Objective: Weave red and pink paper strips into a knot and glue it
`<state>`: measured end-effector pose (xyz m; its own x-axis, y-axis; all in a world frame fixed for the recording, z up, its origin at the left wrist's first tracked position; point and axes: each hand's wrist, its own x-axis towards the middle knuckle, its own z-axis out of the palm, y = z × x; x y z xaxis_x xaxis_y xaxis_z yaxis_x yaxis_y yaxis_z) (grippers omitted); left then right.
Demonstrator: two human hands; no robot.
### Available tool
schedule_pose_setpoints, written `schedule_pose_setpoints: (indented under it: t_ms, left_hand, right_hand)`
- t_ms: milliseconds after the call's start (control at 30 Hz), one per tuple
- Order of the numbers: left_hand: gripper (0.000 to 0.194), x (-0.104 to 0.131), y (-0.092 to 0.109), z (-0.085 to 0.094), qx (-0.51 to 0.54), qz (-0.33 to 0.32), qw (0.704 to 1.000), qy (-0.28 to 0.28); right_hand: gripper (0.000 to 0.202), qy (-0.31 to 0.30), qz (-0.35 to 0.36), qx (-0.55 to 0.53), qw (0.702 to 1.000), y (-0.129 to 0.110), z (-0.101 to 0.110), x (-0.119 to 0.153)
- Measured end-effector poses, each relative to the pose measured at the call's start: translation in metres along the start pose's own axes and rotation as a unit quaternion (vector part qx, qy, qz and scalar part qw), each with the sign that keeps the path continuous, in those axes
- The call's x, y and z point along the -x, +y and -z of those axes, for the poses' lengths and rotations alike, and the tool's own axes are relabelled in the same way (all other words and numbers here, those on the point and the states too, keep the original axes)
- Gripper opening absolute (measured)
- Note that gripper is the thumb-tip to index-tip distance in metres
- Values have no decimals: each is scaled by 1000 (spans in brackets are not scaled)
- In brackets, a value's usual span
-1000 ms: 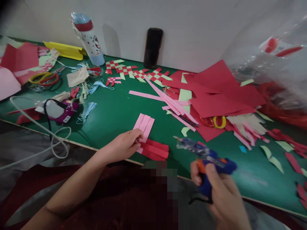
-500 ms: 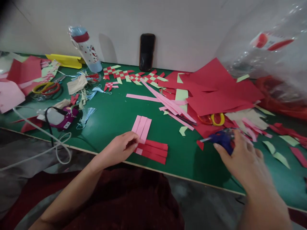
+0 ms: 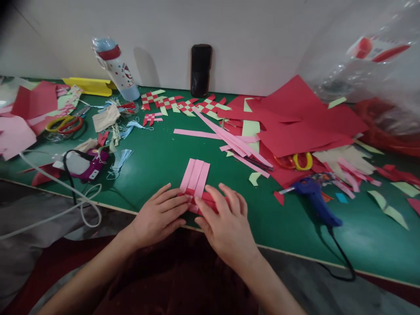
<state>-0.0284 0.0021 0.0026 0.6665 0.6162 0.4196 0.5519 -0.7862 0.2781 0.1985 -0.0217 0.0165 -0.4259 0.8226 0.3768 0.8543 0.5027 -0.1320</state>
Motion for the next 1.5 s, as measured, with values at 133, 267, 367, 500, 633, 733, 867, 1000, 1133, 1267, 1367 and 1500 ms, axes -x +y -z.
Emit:
schedule_pose_setpoints:
  t_ms: [133, 267, 367, 500, 633, 733, 867, 1000, 1133, 1267, 1367, 1500]
  left_hand:
    - [31, 1, -3, -3, -4, 4, 1000, -17]
    - [31, 3, -4, -5, -3, 0, 1000, -17]
    - [31, 3, -3, -5, -3, 8, 1000, -22]
    - [29, 2, -2, -4, 0, 13, 1000, -25]
    - [28, 1, -1, -4, 2, 13, 1000, -15]
    - [28, 1, -1, -5, 2, 12, 1000, -19]
    - [29, 2, -2, -5, 0, 10, 1000, -20]
    - [28, 2, -1, -3, -11, -3, 1000, -20]
    - [25, 3, 1, 1, -28, 13, 1000, 2]
    - [20, 5, 6, 3, -36, 32, 998, 33]
    - [21, 6, 8, 3, -24, 25, 999, 20]
    - [22, 2, 7, 2, -20, 25, 999, 13]
  right_hand:
    - [32, -40, 2, -1, 999, -8, -7, -2]
    - [32, -43, -11, 3, 999, -10, -7, -3]
    - [32, -38, -18, 6, 999, -7, -6, 0]
    - [29, -31, -43, 19, 998, 4, -3, 12]
    - [29, -29, -55, 33, 998, 13, 0, 24]
    - [29, -30, -57, 33, 997, 19, 0, 29]
    - [37, -10, -63, -14, 998, 31, -2, 33]
    - [48, -7, -88, -34, 996, 40, -3, 35]
    - [45, -18, -62, -21, 998, 33, 2, 38]
    - [39, -20, -33, -40, 998, 18, 9, 41]
    - [34, -19, -28, -66, 997, 12, 14, 40]
    - [28, -23, -5, -100, 995, 8, 19, 34]
